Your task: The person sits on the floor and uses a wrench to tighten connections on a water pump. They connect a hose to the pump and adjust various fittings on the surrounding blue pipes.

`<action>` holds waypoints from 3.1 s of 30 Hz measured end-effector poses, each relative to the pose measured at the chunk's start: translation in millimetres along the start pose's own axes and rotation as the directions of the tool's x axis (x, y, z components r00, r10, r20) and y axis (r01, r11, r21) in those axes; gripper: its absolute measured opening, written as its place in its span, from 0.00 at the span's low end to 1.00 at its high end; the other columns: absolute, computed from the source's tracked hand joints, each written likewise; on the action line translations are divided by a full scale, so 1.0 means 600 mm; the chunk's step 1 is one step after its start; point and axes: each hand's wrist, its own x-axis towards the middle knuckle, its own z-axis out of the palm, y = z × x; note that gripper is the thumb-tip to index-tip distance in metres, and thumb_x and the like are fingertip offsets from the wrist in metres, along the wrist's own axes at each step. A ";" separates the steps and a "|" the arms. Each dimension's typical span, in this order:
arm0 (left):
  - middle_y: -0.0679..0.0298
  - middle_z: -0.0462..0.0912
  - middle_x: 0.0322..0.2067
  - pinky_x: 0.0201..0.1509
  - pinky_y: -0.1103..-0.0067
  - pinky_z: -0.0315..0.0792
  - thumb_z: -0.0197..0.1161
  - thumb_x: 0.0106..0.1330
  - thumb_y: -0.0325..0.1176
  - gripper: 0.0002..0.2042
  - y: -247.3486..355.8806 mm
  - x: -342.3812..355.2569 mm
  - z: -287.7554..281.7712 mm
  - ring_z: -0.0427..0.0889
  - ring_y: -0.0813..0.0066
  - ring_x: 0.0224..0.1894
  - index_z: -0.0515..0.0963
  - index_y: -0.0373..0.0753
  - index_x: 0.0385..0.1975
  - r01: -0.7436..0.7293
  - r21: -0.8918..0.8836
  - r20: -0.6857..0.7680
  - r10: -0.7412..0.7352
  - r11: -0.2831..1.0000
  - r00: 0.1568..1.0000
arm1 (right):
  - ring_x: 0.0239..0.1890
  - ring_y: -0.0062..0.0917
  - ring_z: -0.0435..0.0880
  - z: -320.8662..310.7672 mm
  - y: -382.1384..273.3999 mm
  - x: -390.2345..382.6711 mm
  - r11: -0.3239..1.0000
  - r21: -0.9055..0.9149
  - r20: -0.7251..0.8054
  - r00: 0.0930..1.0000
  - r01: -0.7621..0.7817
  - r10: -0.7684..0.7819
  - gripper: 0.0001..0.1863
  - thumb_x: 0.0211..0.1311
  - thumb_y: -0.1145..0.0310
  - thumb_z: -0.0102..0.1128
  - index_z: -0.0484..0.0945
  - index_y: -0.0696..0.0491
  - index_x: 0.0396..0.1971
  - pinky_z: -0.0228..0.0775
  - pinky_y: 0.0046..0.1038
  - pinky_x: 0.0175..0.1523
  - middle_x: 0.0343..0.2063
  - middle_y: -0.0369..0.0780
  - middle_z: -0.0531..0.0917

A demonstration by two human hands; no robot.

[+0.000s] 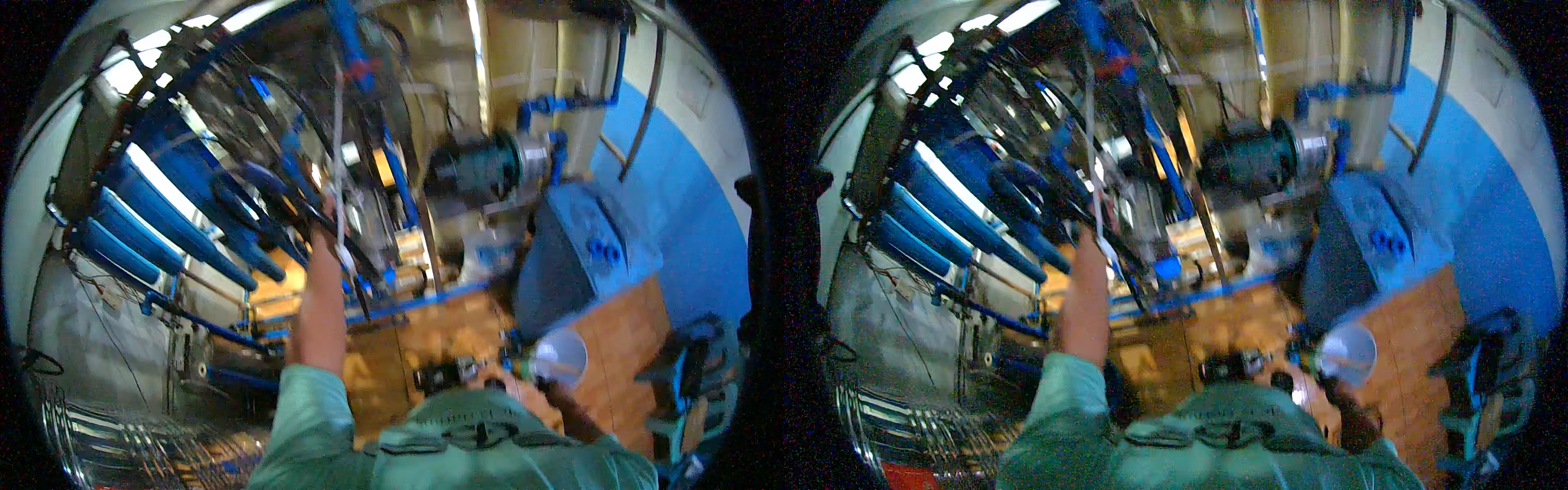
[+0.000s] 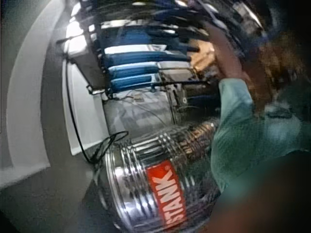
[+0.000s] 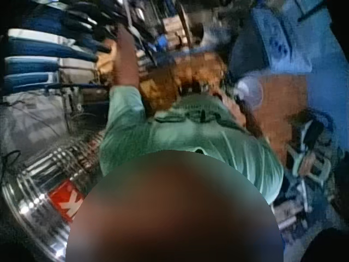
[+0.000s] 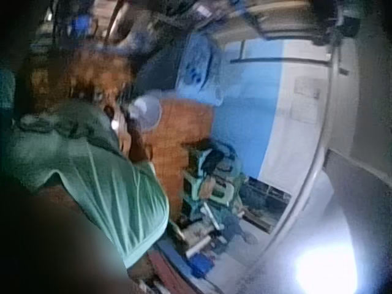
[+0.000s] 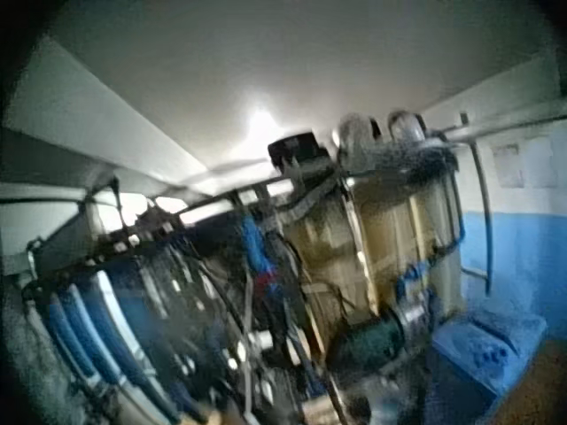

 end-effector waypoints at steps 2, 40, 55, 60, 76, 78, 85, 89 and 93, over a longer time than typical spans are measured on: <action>0.64 0.78 0.22 0.23 0.72 0.71 0.62 0.60 0.57 0.18 -0.034 0.019 0.044 0.76 0.69 0.21 0.75 0.48 0.33 -0.002 -0.056 0.041 0.004 0.998 0.999 | 0.18 0.38 0.77 0.078 0.120 0.007 0.977 -0.118 -0.186 0.962 0.180 -0.200 0.14 0.62 0.60 0.48 0.81 0.51 0.35 0.67 0.40 0.23 0.19 0.47 0.80; 0.63 0.82 0.25 0.26 0.79 0.76 0.64 0.61 0.39 0.12 0.092 -0.189 -0.002 0.84 0.74 0.27 0.81 0.36 0.35 -0.211 0.854 0.108 0.236 0.476 0.966 | 0.33 0.41 0.81 0.027 0.017 0.015 0.880 -0.299 -0.182 0.884 0.368 -0.431 0.18 0.63 0.62 0.48 0.77 0.51 0.50 0.73 0.44 0.37 0.39 0.47 0.83; 0.49 0.69 0.58 0.66 0.61 0.58 0.64 0.57 0.42 0.30 0.347 -0.142 0.317 0.66 0.49 0.61 0.66 0.36 0.59 -0.177 0.237 0.948 0.188 -0.955 0.255 | 0.43 0.40 0.83 -0.009 -0.118 -0.021 0.927 0.367 -0.128 0.983 -0.080 0.135 0.20 0.56 0.50 0.63 0.81 0.49 0.41 0.74 0.38 0.46 0.40 0.46 0.84; 0.51 0.69 0.57 0.63 0.58 0.62 0.67 0.55 0.46 0.34 0.349 -0.062 0.389 0.68 0.49 0.59 0.65 0.40 0.60 -0.341 0.220 0.974 0.191 -0.914 0.119 | 0.47 0.38 0.81 0.065 -0.058 -0.018 0.967 0.204 0.071 0.987 -0.156 0.144 0.22 0.64 0.49 0.54 0.75 0.43 0.53 0.72 0.36 0.51 0.47 0.45 0.81; 0.52 0.78 0.45 0.45 0.66 0.74 0.69 0.55 0.30 0.15 0.364 0.047 0.447 0.79 0.51 0.42 0.77 0.35 0.41 -0.456 -0.159 0.976 -0.070 -0.876 -0.206 | 0.34 0.45 0.82 0.079 -0.068 -0.061 0.984 0.111 -0.173 0.972 -0.139 0.157 0.09 0.61 0.66 0.52 0.78 0.50 0.39 0.75 0.43 0.36 0.33 0.46 0.82; 0.50 0.78 0.45 0.43 0.65 0.75 0.69 0.55 0.28 0.15 0.366 0.049 0.450 0.80 0.50 0.40 0.76 0.34 0.42 -0.461 -0.165 0.982 -0.104 -0.872 -0.156 | 0.34 0.45 0.82 0.032 -0.115 -0.068 0.939 0.204 -0.080 0.952 -0.276 0.297 0.10 0.63 0.64 0.51 0.78 0.49 0.39 0.75 0.43 0.35 0.32 0.46 0.81; 0.49 0.77 0.47 0.48 0.66 0.75 0.64 0.60 0.28 0.15 0.387 0.055 0.433 0.78 0.49 0.47 0.75 0.33 0.46 -0.492 -0.136 0.990 -0.100 -0.860 -0.097 | 0.35 0.44 0.82 0.012 -0.161 -0.100 0.938 0.135 0.027 0.947 -0.319 0.319 0.17 0.68 0.53 0.47 0.78 0.49 0.40 0.75 0.42 0.35 0.35 0.46 0.83; 0.51 0.78 0.47 0.51 0.67 0.74 0.63 0.62 0.32 0.14 0.395 0.028 0.434 0.78 0.51 0.50 0.76 0.36 0.47 -0.418 -0.200 0.972 -0.125 -0.886 -0.202 | 0.36 0.38 0.84 0.063 -0.139 -0.087 0.980 0.138 0.023 0.990 -0.144 0.142 0.13 0.66 0.61 0.52 0.77 0.48 0.46 0.77 0.37 0.38 0.36 0.43 0.83; 0.51 0.74 0.55 0.60 0.66 0.68 0.57 0.66 0.33 0.16 0.419 -0.070 0.325 0.74 0.52 0.56 0.75 0.37 0.52 -0.144 -0.078 0.960 -0.113 -0.987 0.257 | 0.38 0.38 0.83 -0.035 -0.203 -0.077 0.943 0.302 0.021 0.990 -0.139 0.139 0.11 0.65 0.65 0.54 0.79 0.51 0.43 0.77 0.36 0.40 0.37 0.45 0.83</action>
